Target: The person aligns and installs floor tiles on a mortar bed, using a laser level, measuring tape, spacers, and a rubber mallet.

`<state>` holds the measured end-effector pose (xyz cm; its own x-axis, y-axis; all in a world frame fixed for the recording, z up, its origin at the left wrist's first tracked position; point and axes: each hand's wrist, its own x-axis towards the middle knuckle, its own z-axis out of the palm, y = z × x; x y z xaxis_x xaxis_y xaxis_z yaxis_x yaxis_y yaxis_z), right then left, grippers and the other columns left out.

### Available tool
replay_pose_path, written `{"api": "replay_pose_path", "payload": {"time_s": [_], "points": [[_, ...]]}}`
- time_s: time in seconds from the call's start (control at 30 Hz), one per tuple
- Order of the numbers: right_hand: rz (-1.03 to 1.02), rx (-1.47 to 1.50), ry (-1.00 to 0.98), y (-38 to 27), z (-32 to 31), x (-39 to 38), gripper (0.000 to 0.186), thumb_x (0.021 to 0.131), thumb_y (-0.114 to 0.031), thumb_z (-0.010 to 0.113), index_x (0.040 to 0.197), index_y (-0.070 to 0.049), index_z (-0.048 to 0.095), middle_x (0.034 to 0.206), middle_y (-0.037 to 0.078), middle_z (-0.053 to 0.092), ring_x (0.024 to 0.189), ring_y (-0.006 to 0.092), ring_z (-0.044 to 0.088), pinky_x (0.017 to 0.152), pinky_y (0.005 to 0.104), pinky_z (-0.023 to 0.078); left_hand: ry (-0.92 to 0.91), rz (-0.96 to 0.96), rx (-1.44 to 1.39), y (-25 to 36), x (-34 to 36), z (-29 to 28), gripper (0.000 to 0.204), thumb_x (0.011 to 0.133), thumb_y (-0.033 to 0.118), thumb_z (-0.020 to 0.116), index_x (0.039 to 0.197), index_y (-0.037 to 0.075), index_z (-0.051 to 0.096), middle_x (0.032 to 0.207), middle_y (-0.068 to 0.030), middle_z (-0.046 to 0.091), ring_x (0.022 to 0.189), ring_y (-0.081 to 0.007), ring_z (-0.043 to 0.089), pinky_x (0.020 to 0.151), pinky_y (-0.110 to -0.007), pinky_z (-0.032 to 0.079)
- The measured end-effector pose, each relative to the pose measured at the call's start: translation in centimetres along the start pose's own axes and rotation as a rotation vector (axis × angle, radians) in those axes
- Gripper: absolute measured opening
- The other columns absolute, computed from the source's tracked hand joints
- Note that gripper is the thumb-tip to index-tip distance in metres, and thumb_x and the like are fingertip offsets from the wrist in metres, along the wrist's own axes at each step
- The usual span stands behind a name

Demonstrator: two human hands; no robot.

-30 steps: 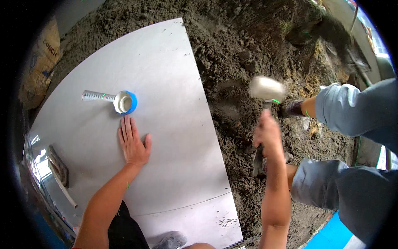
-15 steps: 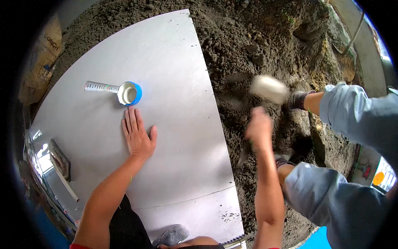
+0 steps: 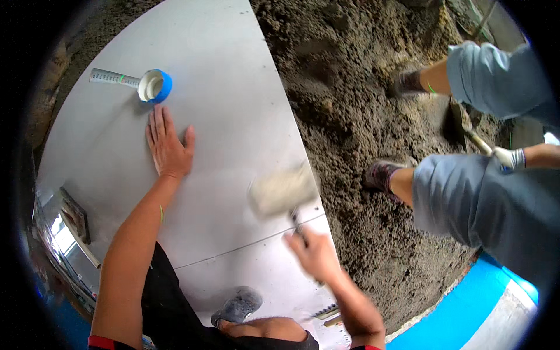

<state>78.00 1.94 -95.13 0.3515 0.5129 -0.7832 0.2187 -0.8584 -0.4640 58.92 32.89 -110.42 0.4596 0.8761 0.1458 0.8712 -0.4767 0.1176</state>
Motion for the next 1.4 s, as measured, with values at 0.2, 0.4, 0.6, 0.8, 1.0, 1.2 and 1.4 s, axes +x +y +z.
{"api": "replay_pose_path", "payload": {"time_s": [0.2,0.4,0.6,0.8,1.0,1.2,1.4], "points": [[0.027,0.176,-0.011,11.6,15.2,-12.4,0.045,0.096,-0.04,0.069,0.074,-0.003,0.053,0.059,0.023,0.052,0.054,0.0439,0.051,0.052,0.0457,0.044,0.114,0.061,0.103,-1.0,-0.1,1.2,0.072,0.1,0.047,0.051,0.151,-0.001,0.036,0.162,-0.0169,0.03,0.15,-0.0347,0.027,0.123,-0.051,0.02],[0.171,0.24,0.247,22.0,23.1,-18.0,0.039,0.093,-0.04,0.071,0.081,-0.005,0.059,0.067,0.022,0.063,0.065,0.0459,0.062,0.058,0.0485,0.049,0.023,0.29,-0.018,2.8,-3.2,2.4,0.081,0.094,0.047,0.063,0.149,-0.005,0.037,0.158,-0.0259,0.03,0.148,-0.0416,0.026,0.121,-0.055,0.023],[0.141,-0.027,0.248,21.6,18.6,-19.8,0.04,0.092,-0.044,0.07,0.085,-0.005,0.068,0.085,0.019,0.066,0.079,0.0409,0.066,0.069,0.0479,0.052,-0.349,0.512,-0.292,18.4,-11.6,-1.4,0.132,0.072,0.069,0.079,0.157,-0.006,0.012,0.164,-0.0287,0.009,0.153,-0.0431,0.006,0.123,-0.058,0.007],[-0.063,0.528,0.438,16.5,10.4,-15.2,0.026,0.098,-0.026,0.067,0.103,-0.001,0.068,0.086,0.019,0.069,0.075,0.0275,0.068,0.072,0.0361,0.054,-0.238,0.485,-0.305,25.5,-10.9,-2.3,0.124,0.077,0.069,0.074,0.157,-0.005,0.015,0.163,-0.0275,0.013,0.154,-0.0416,0.008,0.122,-0.058,0.007],[-0.12,0.964,0.424,14.4,6.0,-2.8,0.042,0.104,-0.025,0.056,0.14,-0.005,0.05,0.093,0.011,0.067,0.073,0.0141,0.066,0.068,0.029,0.053,-0.091,0.343,-0.343,18.2,-10.5,0.1,0.089,0.093,0.054,0.062,0.154,-0.003,0.03,0.16,-0.0245,0.028,0.15,-0.0386,0.024,0.123,-0.054,0.015],[-0.102,1.113,0.385,12.6,3.6,4.2,0.034,0.104,-0.019,0.052,0.134,-0.003,0.055,0.084,0.009,0.067,0.063,0.014,0.065,0.059,0.0281,0.052,-0.11,0.412,-0.066,2.9,-15.7,-3.0,0.076,0.094,0.034,0.059,0.154,0.0,0.029,0.161,-0.022,0.03,0.149,-0.0394,0.027,0.122,-0.054,0.019],[0.117,0.81,0.52,10.9,2.7,3.3,0.035,0.099,-0.02,0.054,0.13,-0.005,0.064,0.082,0.007,0.065,0.062,0.0119,0.061,0.057,0.0265,0.05,-0.169,0.306,-0.095,3.0,-15.8,-2.8,0.084,0.089,0.036,0.061,0.157,0.001,0.026,0.163,-0.0207,0.027,0.152,-0.039,0.022,0.124,-0.055,0.017]]}}
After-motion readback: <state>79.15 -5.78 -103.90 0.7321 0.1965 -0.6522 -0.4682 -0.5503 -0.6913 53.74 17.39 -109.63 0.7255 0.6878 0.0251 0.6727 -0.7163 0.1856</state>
